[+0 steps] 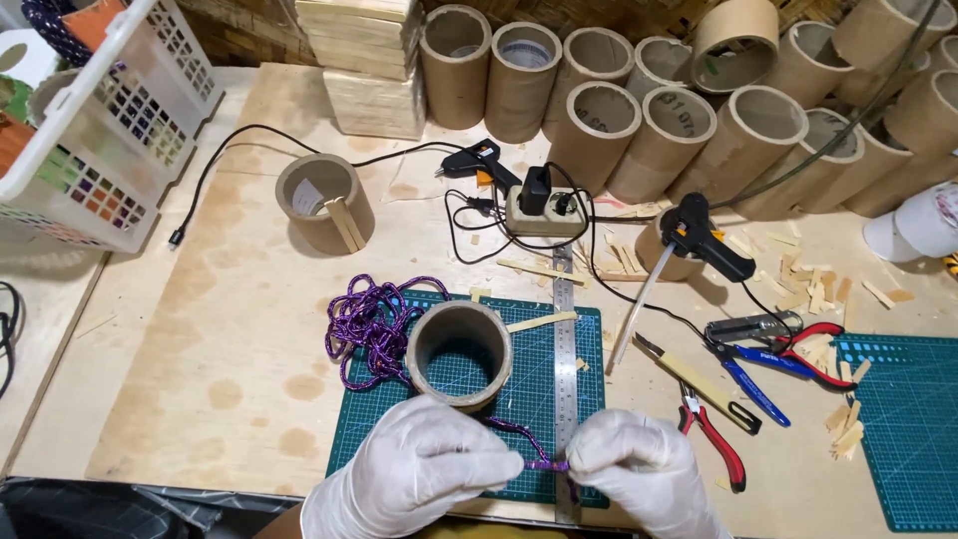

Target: Attaching a purple decorative rope to a cardboard tube using a hot glue gun to decorate it.

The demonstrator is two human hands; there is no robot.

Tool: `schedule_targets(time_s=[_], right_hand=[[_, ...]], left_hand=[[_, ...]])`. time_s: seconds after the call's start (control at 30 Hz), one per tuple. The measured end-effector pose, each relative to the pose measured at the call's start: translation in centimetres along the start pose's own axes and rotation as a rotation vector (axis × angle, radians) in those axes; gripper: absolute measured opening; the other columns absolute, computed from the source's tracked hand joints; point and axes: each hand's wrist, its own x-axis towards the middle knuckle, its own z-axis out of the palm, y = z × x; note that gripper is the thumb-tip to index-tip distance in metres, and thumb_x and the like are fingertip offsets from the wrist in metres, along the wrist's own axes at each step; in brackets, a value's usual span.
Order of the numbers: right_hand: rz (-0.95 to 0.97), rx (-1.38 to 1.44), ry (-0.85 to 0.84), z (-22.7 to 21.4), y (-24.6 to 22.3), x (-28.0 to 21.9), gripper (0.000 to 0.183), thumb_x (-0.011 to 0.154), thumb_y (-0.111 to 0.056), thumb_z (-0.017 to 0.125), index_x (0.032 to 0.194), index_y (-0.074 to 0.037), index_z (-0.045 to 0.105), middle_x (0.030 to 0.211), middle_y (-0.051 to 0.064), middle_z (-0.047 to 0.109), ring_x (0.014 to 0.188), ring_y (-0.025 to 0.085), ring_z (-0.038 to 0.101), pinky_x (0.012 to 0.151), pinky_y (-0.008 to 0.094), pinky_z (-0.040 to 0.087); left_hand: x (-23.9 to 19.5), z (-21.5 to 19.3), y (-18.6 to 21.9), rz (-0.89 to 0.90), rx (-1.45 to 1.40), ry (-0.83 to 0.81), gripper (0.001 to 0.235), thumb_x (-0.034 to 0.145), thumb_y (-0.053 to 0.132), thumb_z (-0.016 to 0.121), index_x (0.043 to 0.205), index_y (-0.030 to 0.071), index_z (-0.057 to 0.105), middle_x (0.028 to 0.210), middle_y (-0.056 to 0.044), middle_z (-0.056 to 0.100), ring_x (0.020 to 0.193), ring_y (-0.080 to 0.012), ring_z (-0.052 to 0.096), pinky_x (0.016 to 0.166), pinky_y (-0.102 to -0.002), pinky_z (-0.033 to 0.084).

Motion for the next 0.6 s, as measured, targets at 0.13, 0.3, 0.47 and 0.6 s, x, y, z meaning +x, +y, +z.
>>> schedule_targets(time_s=[0.13,0.3,0.47,0.6], right_hand=[[-0.022,0.002,-0.061,0.9,-0.9,-0.2,0.007,0.078,-0.002,0.083,0.084,-0.002,0.081,0.08,0.013,0.079,0.073,0.027,0.075,0.07,0.039,0.065],[0.071,-0.065,0.018,1.6,-1.0,-1.2,0.012,0.069,0.002,0.088,0.079,-0.003,0.082,0.079,0.013,0.079,0.072,0.025,0.076,0.067,0.037,0.066],[0.059,-0.126,-0.021,1.6,-0.6,-2.1,0.009,0.072,-0.001,0.087,0.078,-0.004,0.081,0.081,0.013,0.079,0.073,0.025,0.078,0.067,0.036,0.069],[0.021,-0.174,0.026,2.5,-1.1,-2.3,0.006,0.074,-0.003,0.085,0.075,-0.005,0.08,0.079,0.012,0.077,0.071,0.024,0.077,0.069,0.035,0.068]], left_hand=[[-2.3,0.4,-0.5,-0.013,0.01,-0.045,0.023,0.104,0.022,0.065,0.125,0.013,0.071,0.114,-0.003,0.079,0.093,-0.0234,0.079,0.078,-0.035,0.055],[-1.6,-0.4,0.2,0.014,-0.082,-0.019,0.021,0.106,0.015,0.06,0.122,0.005,0.069,0.109,-0.01,0.077,0.09,-0.0264,0.079,0.074,-0.036,0.058],[-2.6,0.0,0.0,0.014,-0.181,-0.012,0.018,0.104,0.01,0.065,0.121,0.003,0.067,0.106,-0.013,0.075,0.083,-0.0284,0.078,0.071,-0.034,0.062],[-4.1,0.5,0.5,-0.084,-0.064,-0.071,0.018,0.106,0.014,0.06,0.12,0.01,0.071,0.108,-0.004,0.077,0.091,-0.0236,0.075,0.078,-0.035,0.053]])
